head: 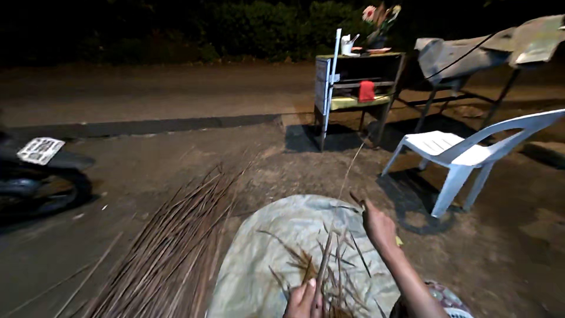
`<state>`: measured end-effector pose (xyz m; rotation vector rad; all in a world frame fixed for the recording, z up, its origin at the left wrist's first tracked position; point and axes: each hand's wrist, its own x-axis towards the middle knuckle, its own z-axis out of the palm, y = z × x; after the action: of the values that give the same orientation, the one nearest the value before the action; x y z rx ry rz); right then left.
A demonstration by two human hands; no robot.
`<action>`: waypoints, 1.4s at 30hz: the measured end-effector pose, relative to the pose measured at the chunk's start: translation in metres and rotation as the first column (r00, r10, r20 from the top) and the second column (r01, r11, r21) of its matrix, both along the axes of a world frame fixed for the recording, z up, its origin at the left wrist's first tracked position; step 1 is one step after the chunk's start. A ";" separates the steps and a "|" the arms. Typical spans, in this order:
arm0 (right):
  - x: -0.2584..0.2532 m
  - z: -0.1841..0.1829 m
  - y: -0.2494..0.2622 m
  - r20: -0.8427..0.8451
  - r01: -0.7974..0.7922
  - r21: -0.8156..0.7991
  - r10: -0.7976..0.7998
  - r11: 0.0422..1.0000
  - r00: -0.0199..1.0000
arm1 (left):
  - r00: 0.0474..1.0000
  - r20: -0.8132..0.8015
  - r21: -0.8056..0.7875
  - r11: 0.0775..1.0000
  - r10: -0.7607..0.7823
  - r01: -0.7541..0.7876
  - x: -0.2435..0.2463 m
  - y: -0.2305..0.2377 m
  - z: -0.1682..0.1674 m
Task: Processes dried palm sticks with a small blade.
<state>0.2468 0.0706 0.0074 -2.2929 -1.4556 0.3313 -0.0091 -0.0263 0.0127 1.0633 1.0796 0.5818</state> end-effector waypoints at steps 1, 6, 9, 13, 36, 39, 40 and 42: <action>-0.003 0.001 -0.004 -0.018 -0.056 0.028 0.056 0.998 0.998 | 1.000 -0.001 -0.006 1.000 0.017 -0.017 -0.001 0.002 0.000; -0.076 -0.013 -0.056 -0.076 -0.549 0.217 0.575 0.807 0.815 | 0.990 -0.027 -0.024 0.990 0.137 -0.138 -0.002 0.020 0.001; -0.110 -0.029 -0.066 0.107 -0.657 0.328 0.665 0.679 0.739 | 0.970 0.000 -0.071 0.968 0.243 -0.243 0.001 0.024 0.004; -0.099 -0.041 -0.043 0.213 -0.576 0.320 0.535 0.752 0.818 | 0.988 0.008 -0.040 0.988 0.151 -0.151 -0.001 0.023 -0.002; -0.052 -0.039 -0.021 -0.766 -0.292 0.351 0.452 0.890 0.456 | 0.992 -0.020 -0.079 0.989 0.123 -0.125 0.003 0.020 -0.008; -0.080 -0.036 -0.035 -0.909 -0.334 0.320 0.387 0.887 0.157 | 0.990 -0.058 -0.039 0.991 0.128 -0.130 0.007 0.020 -0.006; -0.084 -0.035 -0.036 -0.920 -0.329 0.314 0.371 0.890 0.125 | 0.991 -0.070 -0.020 0.993 0.112 -0.114 0.009 0.019 -0.007; -0.082 -0.033 -0.030 -0.930 -0.266 0.312 0.350 0.912 0.110 | 0.995 -0.078 0.019 0.998 0.066 -0.064 0.009 0.015 -0.010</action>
<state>0.1648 0.0407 -0.0255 -1.0259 -1.0575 1.5426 -0.0005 -0.0117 0.0023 1.0756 1.1834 0.6058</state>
